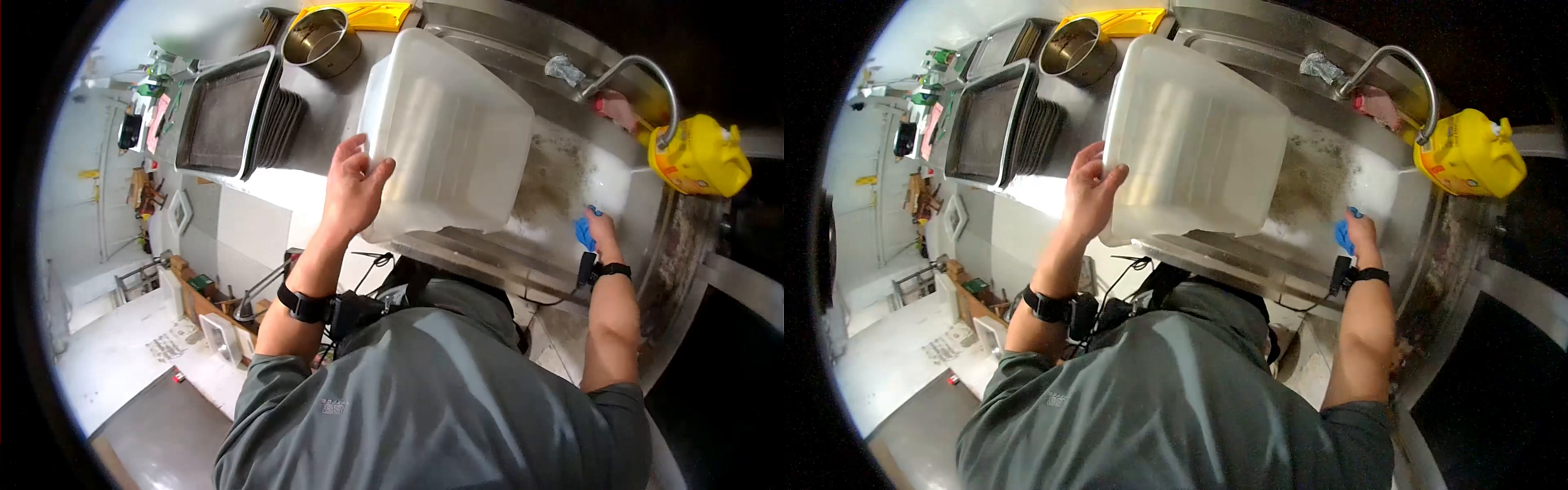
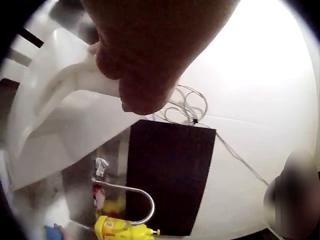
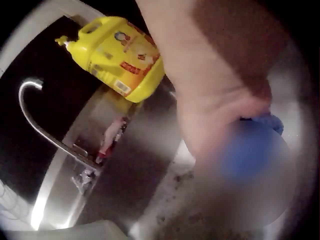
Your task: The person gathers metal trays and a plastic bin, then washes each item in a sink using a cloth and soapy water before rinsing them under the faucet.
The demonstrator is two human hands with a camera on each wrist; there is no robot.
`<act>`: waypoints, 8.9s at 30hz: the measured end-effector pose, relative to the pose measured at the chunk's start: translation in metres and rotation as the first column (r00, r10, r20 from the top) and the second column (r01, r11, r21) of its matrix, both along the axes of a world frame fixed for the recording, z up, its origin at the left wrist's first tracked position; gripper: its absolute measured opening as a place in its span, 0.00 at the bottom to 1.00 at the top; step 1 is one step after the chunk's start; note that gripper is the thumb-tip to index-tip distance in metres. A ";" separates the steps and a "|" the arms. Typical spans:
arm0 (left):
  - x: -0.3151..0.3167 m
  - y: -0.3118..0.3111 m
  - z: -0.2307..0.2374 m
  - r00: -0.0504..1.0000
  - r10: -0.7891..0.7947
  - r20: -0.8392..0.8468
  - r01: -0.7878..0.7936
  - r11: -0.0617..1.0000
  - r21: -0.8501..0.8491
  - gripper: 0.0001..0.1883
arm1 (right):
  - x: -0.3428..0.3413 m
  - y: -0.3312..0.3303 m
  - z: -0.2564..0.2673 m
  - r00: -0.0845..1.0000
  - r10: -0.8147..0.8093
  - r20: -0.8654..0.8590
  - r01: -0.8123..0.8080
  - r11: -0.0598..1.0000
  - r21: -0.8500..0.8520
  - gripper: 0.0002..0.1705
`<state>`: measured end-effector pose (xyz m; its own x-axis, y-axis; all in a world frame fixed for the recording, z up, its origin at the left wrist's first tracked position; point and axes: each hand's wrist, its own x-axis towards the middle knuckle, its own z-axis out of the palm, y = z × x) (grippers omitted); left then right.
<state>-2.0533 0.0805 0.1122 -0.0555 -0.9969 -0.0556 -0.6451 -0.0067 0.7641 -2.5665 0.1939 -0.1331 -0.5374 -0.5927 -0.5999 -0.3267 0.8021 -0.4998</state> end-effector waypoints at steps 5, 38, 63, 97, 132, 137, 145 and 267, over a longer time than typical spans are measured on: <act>-0.034 -0.018 -0.030 0.994 -0.031 0.108 0.017 0.992 0.123 0.15 | -0.026 -0.016 -0.009 0.966 0.223 -0.131 -0.199 0.965 0.173 0.33; -0.165 -0.033 -0.185 0.975 -0.006 -0.222 0.105 0.895 0.435 0.17 | -0.121 -0.077 0.295 0.645 -0.385 -0.661 -0.232 0.725 -0.648 0.25; -0.199 -0.016 -0.212 0.925 0.148 -0.351 0.033 0.887 0.461 0.17 | -0.219 -0.156 0.301 0.617 0.146 -0.773 -0.401 0.904 -0.149 0.34; -0.109 -0.037 -0.133 0.945 0.185 -0.269 -0.032 0.873 0.487 0.22 | -0.009 0.038 -0.114 0.929 0.345 -0.133 -0.179 0.735 0.655 0.26; -0.218 -0.026 -0.039 0.886 -0.443 0.139 0.424 0.894 0.146 0.15 | 0.033 0.003 -0.071 0.992 0.095 0.081 -0.104 0.989 0.110 0.29; -0.247 -0.010 -0.046 0.829 -0.560 0.013 0.541 0.807 0.237 0.14 | 0.024 0.007 -0.133 0.961 0.276 -0.023 -0.271 0.954 0.127 0.23; -0.282 -0.005 -0.046 0.768 -0.635 0.083 0.616 0.769 0.173 0.16 | 0.023 -0.003 -0.152 0.898 0.427 -0.108 -0.394 0.888 0.236 0.23; -0.142 -0.052 -0.248 0.993 -0.047 0.104 0.005 0.930 0.368 0.24 | 0.199 -0.151 -0.060 0.263 0.929 -0.262 -0.956 0.287 0.056 0.21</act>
